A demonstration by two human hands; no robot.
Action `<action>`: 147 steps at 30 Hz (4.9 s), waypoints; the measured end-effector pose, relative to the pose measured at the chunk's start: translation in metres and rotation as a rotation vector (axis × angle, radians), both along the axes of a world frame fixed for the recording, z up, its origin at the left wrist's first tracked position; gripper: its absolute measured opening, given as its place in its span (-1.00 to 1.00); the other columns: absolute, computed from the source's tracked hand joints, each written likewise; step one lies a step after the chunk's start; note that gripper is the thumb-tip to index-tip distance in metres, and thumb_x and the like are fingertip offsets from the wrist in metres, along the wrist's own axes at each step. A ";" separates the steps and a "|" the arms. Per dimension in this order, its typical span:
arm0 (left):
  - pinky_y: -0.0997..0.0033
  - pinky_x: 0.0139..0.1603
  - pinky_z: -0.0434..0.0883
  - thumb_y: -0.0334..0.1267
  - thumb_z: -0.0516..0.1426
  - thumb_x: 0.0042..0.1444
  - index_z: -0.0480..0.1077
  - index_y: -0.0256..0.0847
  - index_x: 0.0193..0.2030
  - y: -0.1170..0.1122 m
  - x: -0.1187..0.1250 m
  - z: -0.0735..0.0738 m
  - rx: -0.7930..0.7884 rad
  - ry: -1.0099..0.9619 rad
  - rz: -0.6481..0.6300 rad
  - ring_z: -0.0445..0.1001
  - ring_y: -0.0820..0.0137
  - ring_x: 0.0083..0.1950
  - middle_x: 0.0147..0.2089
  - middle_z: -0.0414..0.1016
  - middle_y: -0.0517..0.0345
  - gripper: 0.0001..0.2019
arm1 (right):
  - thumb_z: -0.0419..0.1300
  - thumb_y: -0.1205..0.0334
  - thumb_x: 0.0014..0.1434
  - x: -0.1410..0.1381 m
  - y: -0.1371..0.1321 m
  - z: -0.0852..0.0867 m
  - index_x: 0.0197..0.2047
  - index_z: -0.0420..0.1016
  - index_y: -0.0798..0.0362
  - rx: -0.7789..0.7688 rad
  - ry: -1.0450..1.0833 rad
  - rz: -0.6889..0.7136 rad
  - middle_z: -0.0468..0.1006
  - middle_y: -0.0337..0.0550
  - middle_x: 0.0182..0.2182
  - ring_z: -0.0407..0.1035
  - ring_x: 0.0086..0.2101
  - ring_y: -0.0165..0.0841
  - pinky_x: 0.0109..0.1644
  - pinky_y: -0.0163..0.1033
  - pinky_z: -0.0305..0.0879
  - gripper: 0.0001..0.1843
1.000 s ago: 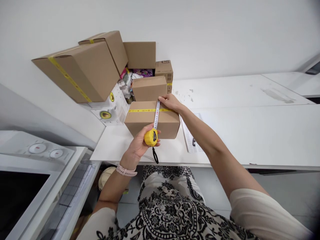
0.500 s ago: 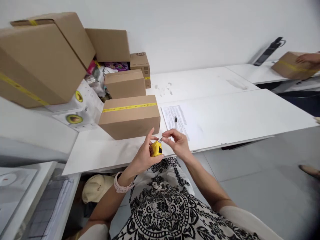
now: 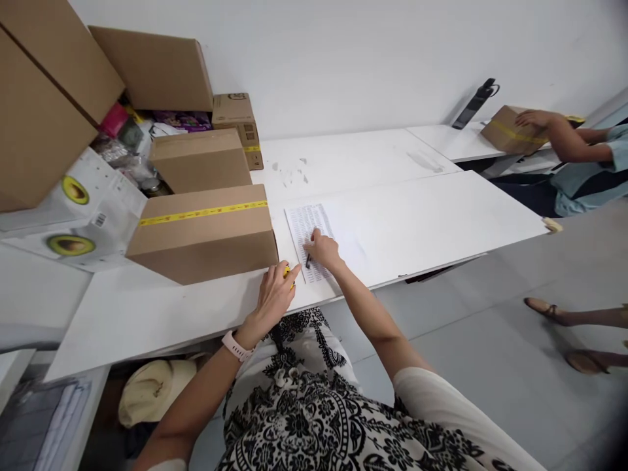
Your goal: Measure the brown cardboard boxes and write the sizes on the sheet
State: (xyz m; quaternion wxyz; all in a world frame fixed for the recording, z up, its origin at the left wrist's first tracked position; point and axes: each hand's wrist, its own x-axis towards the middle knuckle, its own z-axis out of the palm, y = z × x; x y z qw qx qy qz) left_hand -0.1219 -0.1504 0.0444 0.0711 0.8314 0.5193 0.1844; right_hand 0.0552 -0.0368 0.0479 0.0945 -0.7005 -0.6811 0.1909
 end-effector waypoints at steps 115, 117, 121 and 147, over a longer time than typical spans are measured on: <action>-0.11 0.47 -0.04 -0.09 -0.06 0.37 0.32 -0.47 0.29 0.075 0.101 -0.022 0.058 0.420 -0.350 0.26 -0.01 0.37 0.41 0.26 -0.32 -0.47 | 0.22 0.17 0.07 0.100 0.013 -0.048 -0.53 0.18 -0.01 0.284 0.772 -0.080 0.16 -0.37 -0.60 0.01 -0.53 -0.45 -0.45 -0.26 -0.01 -0.72; -0.10 0.47 -0.05 -0.09 -0.06 0.37 0.32 -0.45 0.29 0.075 0.101 -0.022 0.060 0.418 -0.346 0.27 0.00 0.37 0.41 0.27 -0.30 -0.47 | 0.22 0.18 0.07 0.101 0.013 -0.049 -0.53 0.17 -0.02 0.288 0.779 -0.092 0.15 -0.37 -0.61 0.01 -0.53 -0.45 -0.45 -0.26 -0.01 -0.72; -0.12 0.47 -0.04 -0.09 -0.05 0.37 0.31 -0.48 0.30 0.076 0.101 -0.021 0.054 0.422 -0.355 0.27 -0.02 0.36 0.41 0.26 -0.33 -0.46 | 0.22 0.17 0.08 0.102 0.014 -0.051 -0.52 0.17 -0.02 0.301 0.781 -0.103 0.15 -0.37 -0.60 0.01 -0.53 -0.45 -0.45 -0.26 -0.01 -0.72; -0.15 0.45 0.01 -0.10 -0.05 0.37 0.33 -0.53 0.28 0.076 0.101 -0.022 0.097 0.436 -0.360 0.30 -0.04 0.34 0.39 0.28 -0.36 -0.46 | 0.19 0.21 0.07 0.100 0.014 -0.048 -0.52 0.17 -0.01 0.305 0.766 -0.095 0.15 -0.40 -0.61 0.02 -0.54 -0.47 -0.45 -0.27 -0.04 -0.74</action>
